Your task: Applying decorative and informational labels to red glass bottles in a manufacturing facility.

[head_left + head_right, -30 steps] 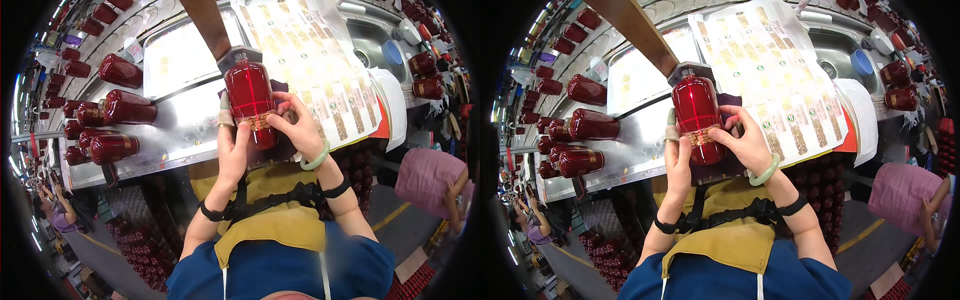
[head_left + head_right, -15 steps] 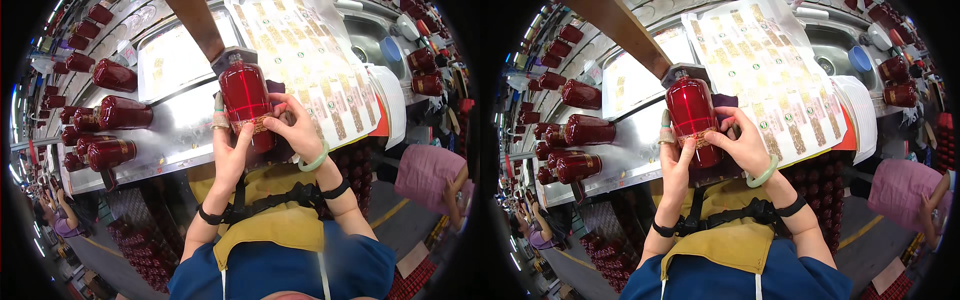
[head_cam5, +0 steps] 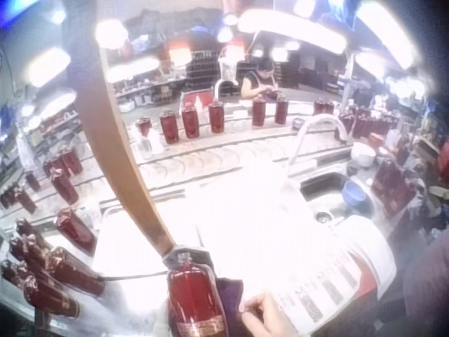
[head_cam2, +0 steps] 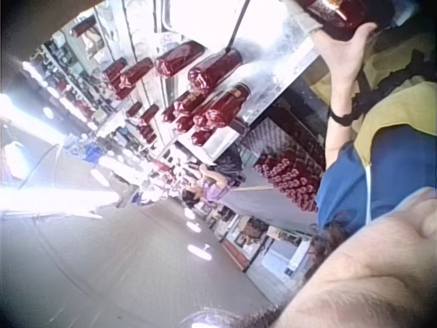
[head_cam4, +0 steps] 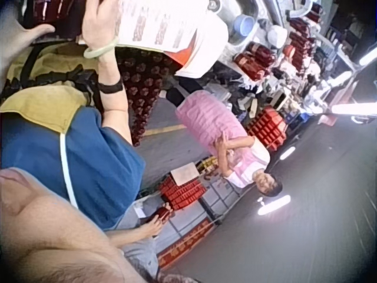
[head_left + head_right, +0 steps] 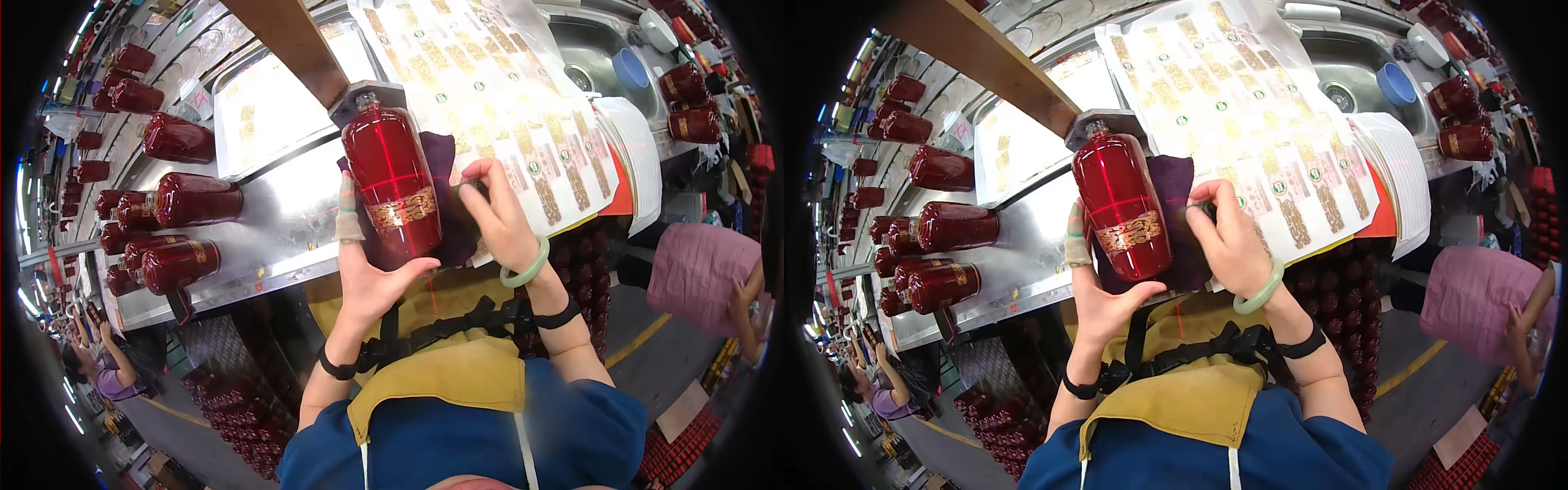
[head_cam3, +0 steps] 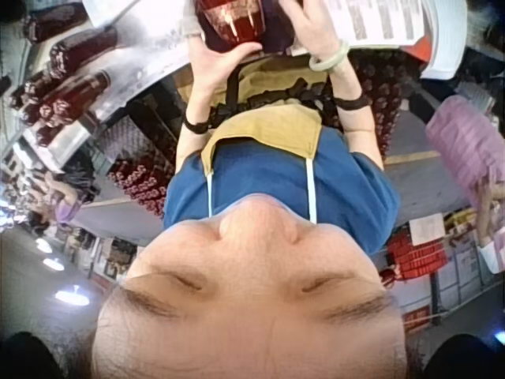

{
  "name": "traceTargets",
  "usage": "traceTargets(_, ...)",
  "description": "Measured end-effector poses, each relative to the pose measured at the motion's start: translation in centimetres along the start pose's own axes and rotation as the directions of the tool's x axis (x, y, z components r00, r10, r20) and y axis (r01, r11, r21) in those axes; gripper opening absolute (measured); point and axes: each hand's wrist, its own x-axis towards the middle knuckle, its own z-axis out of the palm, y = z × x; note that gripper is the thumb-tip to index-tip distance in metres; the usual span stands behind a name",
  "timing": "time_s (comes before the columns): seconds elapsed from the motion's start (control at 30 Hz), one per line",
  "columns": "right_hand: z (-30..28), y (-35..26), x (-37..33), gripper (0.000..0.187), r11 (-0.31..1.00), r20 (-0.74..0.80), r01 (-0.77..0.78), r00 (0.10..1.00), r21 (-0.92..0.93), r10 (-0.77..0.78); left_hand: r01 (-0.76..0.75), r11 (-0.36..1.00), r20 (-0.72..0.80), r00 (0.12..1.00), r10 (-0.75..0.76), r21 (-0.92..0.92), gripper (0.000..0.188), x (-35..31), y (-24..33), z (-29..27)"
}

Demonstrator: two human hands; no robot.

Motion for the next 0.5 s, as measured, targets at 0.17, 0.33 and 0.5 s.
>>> traceTargets(0.17,0.7,0.0,-0.3,0.022,0.981,0.036,0.137,0.99,-0.137,-0.133,0.026,0.987,-0.02,1.0,-0.023,0.161,0.111,-0.4,-0.9,0.3)
traceTargets(0.33,0.6,-0.4,0.0,0.017,0.994,0.089,0.081,0.993,-0.075,-0.074,0.009,0.992,-0.039,0.999,-0.004,0.128,0.106,-0.1,-1.4,0.3)
traceTargets(0.5,0.7,-0.5,0.1,0.016,0.995,0.087,0.101,0.991,-0.014,-0.099,0.066,0.994,-0.041,0.997,-0.063,0.082,0.105,-0.4,-1.5,0.3)
